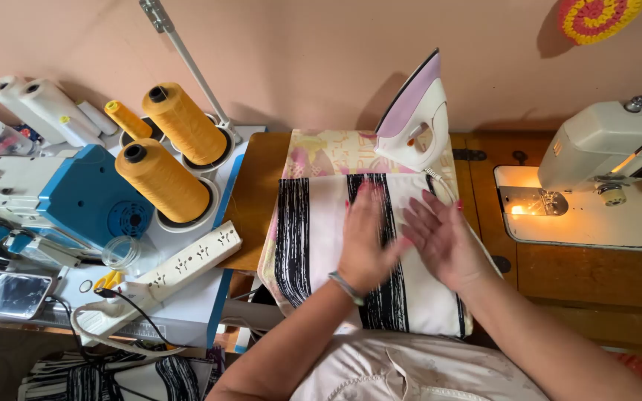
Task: Ironing and folding small pieces of striped fabric on an ironing board
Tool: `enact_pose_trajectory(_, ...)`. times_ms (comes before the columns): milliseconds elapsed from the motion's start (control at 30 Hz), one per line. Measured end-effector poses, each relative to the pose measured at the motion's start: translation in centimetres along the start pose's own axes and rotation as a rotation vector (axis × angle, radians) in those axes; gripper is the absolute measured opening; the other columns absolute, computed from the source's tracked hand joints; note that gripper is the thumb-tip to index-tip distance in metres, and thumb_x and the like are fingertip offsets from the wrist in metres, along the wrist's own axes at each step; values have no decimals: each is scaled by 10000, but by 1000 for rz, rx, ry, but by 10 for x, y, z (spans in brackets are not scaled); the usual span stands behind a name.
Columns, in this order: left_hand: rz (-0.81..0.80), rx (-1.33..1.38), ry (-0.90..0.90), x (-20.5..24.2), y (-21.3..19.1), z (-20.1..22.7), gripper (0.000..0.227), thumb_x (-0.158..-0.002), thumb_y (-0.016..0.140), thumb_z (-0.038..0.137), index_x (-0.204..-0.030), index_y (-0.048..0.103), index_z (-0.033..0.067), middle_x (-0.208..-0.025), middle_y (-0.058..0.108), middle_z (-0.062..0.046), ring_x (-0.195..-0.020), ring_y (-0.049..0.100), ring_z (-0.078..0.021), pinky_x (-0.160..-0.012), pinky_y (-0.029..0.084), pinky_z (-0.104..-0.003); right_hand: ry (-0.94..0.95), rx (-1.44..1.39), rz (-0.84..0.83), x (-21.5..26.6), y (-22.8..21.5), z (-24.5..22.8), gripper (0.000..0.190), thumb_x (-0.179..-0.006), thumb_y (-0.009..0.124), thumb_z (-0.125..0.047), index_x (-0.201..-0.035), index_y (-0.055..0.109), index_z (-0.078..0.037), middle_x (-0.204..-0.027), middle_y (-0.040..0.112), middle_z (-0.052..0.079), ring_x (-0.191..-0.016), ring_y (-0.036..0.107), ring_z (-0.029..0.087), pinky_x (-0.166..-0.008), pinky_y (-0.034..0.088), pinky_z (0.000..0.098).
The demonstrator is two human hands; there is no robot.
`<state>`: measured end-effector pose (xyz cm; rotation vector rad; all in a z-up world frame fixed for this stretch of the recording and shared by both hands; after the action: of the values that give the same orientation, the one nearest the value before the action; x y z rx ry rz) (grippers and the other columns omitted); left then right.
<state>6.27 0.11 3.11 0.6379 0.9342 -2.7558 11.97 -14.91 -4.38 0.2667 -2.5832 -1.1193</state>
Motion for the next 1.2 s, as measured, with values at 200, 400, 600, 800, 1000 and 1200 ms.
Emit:
enact_pose_trajectory(200, 137, -55, 506, 24, 28, 49, 989, -905, 310, 803, -1452, 529, 9, -1486, 532, -228, -1451, 455, -431, -1263, 237, -564, -57, 176, -14, 47, 88, -5, 567, -952, 510, -534, -1383, 588, -174, -1378, 624, 110, -1302, 571, 308, -1131, 439, 465)
enact_pose_trajectory(400, 83, -193, 524, 26, 4, 34, 741, -903, 608, 593, -1423, 577, 65, -1481, 557, -169, -1422, 494, -407, -1193, 366, -564, -249, 787, -119, 24, 43, -2, 352, -907, 740, -357, -1152, 756, -104, -1077, 758, 82, -1043, 684, 219, -962, 540, 386)
enact_pose_trajectory(600, 127, -555, 128, 9, -50, -150, 518, -809, 794, 335, -1244, 694, 73, -1189, 675, -202, -1119, 661, -394, -993, 516, -492, -473, 1786, 147, -54, -57, -51, 244, -878, 763, -312, -1115, 797, -265, -1012, 750, -36, -935, 736, 165, -824, 608, 317)
enact_pose_trajectory(800, 13, -681, -44, -3, -69, -185, 560, -847, 722, 471, -1283, 681, 122, -1340, 633, -181, -1251, 611, -374, -1107, 439, -481, -604, 1595, 322, -41, 49, -104, 639, -787, 832, -280, -1327, 622, -11, -1177, 666, 230, -1165, 632, 427, -988, 515, 524)
enact_pose_trajectory(1000, 83, -740, -5, -7, -59, -178, 540, -895, 644, 507, -1345, 644, 208, -1409, 615, -132, -1314, 575, -328, -1127, 403, -498, -488, 1383, 259, -154, -10, -103, 462, -903, 800, -414, -1232, 681, -112, -1099, 734, 130, -1098, 690, 327, -858, 551, 457)
enact_pose_trajectory(1200, 126, -685, 12, -6, -58, -193, 541, -902, 615, 434, -1368, 623, 157, -1398, 628, -129, -1280, 601, -315, -1115, 420, -476, -729, 1708, -10, -106, 95, -141, 442, -940, 764, -301, -1293, 613, -81, -963, 706, 216, -1038, 675, 429, -809, 533, 538)
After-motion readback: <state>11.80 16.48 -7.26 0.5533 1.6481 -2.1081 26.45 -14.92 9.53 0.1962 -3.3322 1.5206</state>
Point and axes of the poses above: each hand's wrist, its own x-axis away from the middle knuckle, its own y-axis out of the palm, z = x × y, the point moved 7 cm from there along -x, towards the middle knuckle
